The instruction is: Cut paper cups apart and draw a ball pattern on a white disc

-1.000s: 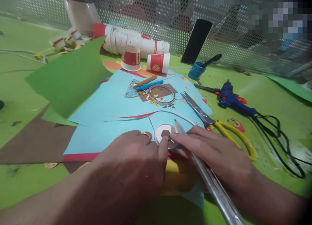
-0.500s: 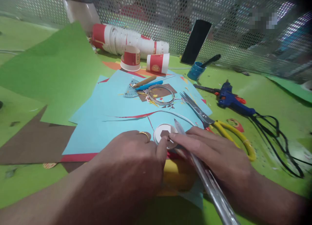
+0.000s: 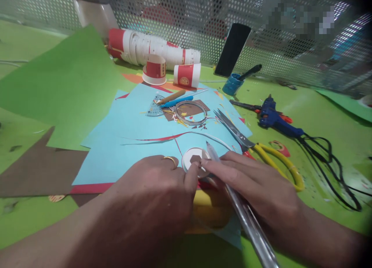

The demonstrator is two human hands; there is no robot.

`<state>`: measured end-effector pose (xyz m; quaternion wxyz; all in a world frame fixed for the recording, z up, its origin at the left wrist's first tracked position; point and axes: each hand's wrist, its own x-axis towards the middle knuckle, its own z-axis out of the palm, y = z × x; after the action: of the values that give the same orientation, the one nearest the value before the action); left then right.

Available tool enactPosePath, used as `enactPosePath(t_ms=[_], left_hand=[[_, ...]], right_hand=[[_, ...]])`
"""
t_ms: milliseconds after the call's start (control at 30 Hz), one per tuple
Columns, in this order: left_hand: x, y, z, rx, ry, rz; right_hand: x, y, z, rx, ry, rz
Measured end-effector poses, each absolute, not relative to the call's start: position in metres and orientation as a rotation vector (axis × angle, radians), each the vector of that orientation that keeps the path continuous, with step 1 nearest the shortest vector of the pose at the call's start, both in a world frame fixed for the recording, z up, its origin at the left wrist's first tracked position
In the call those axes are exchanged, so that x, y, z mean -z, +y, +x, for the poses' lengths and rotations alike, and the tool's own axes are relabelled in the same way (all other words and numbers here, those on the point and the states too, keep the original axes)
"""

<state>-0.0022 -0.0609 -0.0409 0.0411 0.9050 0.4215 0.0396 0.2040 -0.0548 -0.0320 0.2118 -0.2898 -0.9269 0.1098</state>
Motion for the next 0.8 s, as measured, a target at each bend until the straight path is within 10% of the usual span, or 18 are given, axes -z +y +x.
enactPosePath(t_ms=[800], left_hand=[[0.0446, -0.0624, -0.0107, -0.23, 1.233, 2.73]], right_hand=[[0.0328, -0.0539, 0.2032, -0.322, -2.567, -0.815]])
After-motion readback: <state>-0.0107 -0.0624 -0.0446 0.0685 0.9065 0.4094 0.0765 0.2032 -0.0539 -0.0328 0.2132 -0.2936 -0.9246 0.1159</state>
